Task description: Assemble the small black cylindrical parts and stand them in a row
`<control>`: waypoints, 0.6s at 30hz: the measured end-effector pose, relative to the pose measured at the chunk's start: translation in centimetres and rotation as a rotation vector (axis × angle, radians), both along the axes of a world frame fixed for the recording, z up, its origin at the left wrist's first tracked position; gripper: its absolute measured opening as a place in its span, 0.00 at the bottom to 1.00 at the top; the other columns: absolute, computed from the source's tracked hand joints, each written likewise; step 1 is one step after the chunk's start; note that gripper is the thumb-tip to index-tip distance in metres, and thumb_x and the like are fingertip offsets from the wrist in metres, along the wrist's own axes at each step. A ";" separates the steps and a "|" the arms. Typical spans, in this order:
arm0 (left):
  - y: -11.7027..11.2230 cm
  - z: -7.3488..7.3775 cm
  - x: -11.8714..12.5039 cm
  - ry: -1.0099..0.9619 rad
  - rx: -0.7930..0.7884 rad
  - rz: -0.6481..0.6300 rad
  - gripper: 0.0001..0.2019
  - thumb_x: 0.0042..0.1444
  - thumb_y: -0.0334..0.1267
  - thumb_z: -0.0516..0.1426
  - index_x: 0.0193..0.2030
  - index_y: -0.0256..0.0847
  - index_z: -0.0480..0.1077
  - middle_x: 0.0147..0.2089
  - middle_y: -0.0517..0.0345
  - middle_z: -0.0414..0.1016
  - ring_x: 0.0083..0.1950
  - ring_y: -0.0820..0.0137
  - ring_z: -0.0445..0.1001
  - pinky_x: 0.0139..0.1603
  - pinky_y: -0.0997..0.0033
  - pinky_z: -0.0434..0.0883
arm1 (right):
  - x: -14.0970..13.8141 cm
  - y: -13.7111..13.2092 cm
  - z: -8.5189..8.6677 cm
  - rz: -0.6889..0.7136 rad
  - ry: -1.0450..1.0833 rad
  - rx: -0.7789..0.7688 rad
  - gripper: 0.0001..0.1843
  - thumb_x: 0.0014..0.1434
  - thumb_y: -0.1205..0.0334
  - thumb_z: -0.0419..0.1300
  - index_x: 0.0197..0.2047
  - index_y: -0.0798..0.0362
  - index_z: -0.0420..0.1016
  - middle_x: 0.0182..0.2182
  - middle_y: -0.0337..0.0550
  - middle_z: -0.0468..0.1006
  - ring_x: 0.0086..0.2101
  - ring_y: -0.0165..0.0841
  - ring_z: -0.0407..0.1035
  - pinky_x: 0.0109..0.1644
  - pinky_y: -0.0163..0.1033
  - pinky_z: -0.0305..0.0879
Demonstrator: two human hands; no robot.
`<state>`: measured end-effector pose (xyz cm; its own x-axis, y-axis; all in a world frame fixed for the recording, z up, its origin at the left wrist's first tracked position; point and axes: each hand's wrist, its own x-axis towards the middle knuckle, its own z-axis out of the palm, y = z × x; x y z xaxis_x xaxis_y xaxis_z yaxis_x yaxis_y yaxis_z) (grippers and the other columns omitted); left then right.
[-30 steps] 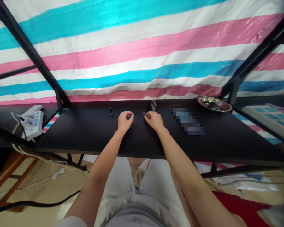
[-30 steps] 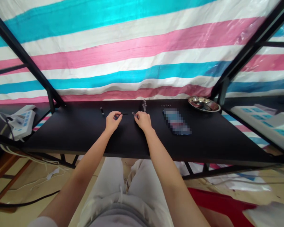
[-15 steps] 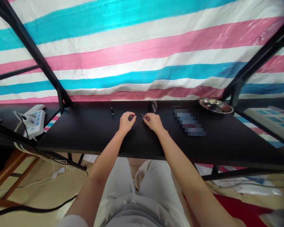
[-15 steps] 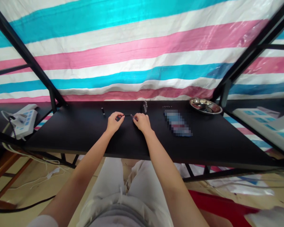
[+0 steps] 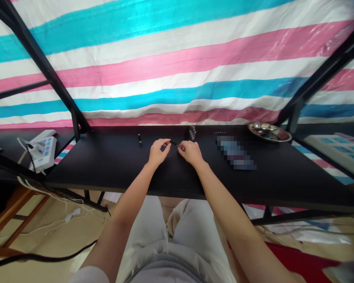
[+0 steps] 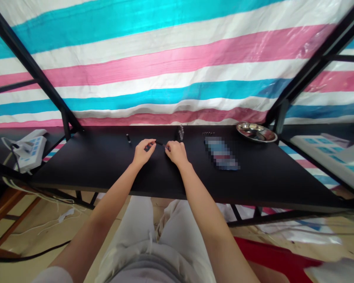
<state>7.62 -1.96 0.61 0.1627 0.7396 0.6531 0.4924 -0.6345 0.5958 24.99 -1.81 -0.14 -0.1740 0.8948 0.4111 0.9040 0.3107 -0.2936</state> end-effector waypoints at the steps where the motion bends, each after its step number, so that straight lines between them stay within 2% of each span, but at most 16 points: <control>1: 0.0 0.0 0.0 0.009 -0.001 -0.014 0.10 0.55 0.35 0.54 0.44 0.41 0.71 0.38 0.56 0.75 0.36 0.74 0.70 0.37 0.72 0.68 | 0.0 0.0 0.0 -0.004 0.000 -0.004 0.05 0.54 0.64 0.53 0.29 0.53 0.68 0.26 0.41 0.73 0.31 0.33 0.63 0.34 0.38 0.45; 5: -0.1 -0.2 0.0 0.048 -0.025 -0.059 0.15 0.56 0.35 0.53 0.51 0.43 0.68 0.39 0.58 0.75 0.37 0.74 0.70 0.39 0.72 0.68 | 0.0 0.0 0.1 -0.009 0.005 -0.012 0.05 0.54 0.64 0.53 0.28 0.53 0.68 0.25 0.41 0.72 0.30 0.33 0.63 0.34 0.38 0.45; 11: -0.3 -0.3 -0.1 0.155 -0.077 -0.106 0.24 0.55 0.33 0.52 0.60 0.46 0.59 0.39 0.61 0.74 0.37 0.75 0.69 0.44 0.72 0.68 | 0.0 0.0 0.1 -0.019 0.026 -0.022 0.05 0.53 0.64 0.53 0.27 0.53 0.66 0.25 0.41 0.72 0.30 0.33 0.63 0.33 0.37 0.45; 15: -0.6 -0.1 -0.2 0.230 -0.086 -0.122 0.28 0.55 0.32 0.52 0.63 0.48 0.55 0.38 0.62 0.73 0.37 0.74 0.69 0.46 0.71 0.68 | 0.0 0.0 0.0 -0.022 0.051 -0.026 0.05 0.52 0.64 0.54 0.26 0.53 0.65 0.24 0.40 0.72 0.30 0.33 0.64 0.33 0.37 0.46; 18: -0.7 -0.1 -0.2 0.305 -0.091 -0.130 0.25 0.55 0.32 0.51 0.61 0.48 0.59 0.38 0.60 0.73 0.38 0.72 0.69 0.47 0.69 0.68 | 0.1 0.0 0.0 -0.023 0.065 -0.020 0.05 0.51 0.64 0.54 0.25 0.52 0.65 0.24 0.40 0.71 0.29 0.33 0.63 0.33 0.37 0.47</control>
<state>7.46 -2.67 0.54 0.4373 0.7525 0.4926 0.5746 -0.6551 0.4906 25.10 -1.79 -0.15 -0.1266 0.9064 0.4031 0.8896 0.2835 -0.3581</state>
